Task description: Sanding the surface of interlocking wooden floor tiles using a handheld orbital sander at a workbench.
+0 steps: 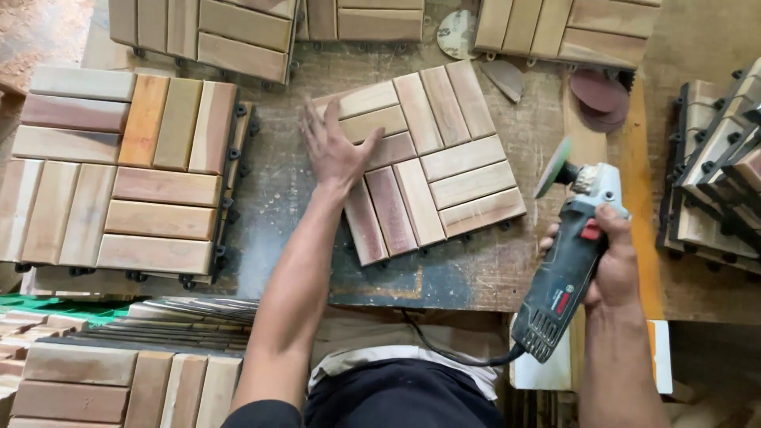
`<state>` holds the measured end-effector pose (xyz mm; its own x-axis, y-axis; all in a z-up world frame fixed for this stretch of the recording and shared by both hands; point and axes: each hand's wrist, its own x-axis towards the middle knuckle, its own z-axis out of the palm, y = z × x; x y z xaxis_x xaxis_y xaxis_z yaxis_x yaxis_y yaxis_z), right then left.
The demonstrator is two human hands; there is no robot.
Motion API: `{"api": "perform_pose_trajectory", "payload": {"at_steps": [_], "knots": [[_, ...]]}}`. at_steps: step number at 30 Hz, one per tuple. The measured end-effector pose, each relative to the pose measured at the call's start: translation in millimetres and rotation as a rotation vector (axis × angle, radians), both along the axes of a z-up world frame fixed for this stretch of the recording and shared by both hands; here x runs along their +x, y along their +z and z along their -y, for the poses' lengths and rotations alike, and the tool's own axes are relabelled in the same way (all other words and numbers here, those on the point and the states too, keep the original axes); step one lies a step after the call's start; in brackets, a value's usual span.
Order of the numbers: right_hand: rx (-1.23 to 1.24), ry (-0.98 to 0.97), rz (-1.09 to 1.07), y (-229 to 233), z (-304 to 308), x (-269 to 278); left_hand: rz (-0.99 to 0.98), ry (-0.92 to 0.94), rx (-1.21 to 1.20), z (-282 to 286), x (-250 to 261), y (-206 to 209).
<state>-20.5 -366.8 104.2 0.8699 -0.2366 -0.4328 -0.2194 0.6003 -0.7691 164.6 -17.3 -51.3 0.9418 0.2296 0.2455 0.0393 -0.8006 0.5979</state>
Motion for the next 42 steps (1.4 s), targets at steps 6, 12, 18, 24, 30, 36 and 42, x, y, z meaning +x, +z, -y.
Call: {"api": "perform_pose_trajectory", "payload": {"at_steps": [6, 12, 18, 24, 30, 36, 42], "knots": [[-0.955, 0.252, -0.511, 45.7, -45.8, -18.7, -0.187, -0.266, 0.02, 22.6, 15.0, 25.1], [-1.197, 0.519, -0.806, 84.9, -88.2, -2.5, -0.188, -0.3, -0.038, 27.7, 12.3, 35.1], [-1.271, 0.555, -0.82, 83.3, -98.4, -0.6, -0.125, -0.304, -0.045, 25.4, 14.2, 22.0], [-1.319, 0.541, -0.839, 77.7, -111.5, -2.7, -0.15, -0.273, -0.053, 26.0, 17.8, 11.7], [-1.358, 0.61, -0.836, 65.6, -120.9, -6.0, -0.1, -0.263, -0.11, 27.2, 17.0, 9.9], [-1.334, 0.717, -0.86, 66.7, -140.4, -3.3, 0.026, -0.236, -0.054, 27.2, 19.0, -0.3], [-1.363, 0.724, -0.772, 64.4, -142.1, -5.4, 0.007, -0.244, -0.061, 26.7, 19.1, -0.2]]}}
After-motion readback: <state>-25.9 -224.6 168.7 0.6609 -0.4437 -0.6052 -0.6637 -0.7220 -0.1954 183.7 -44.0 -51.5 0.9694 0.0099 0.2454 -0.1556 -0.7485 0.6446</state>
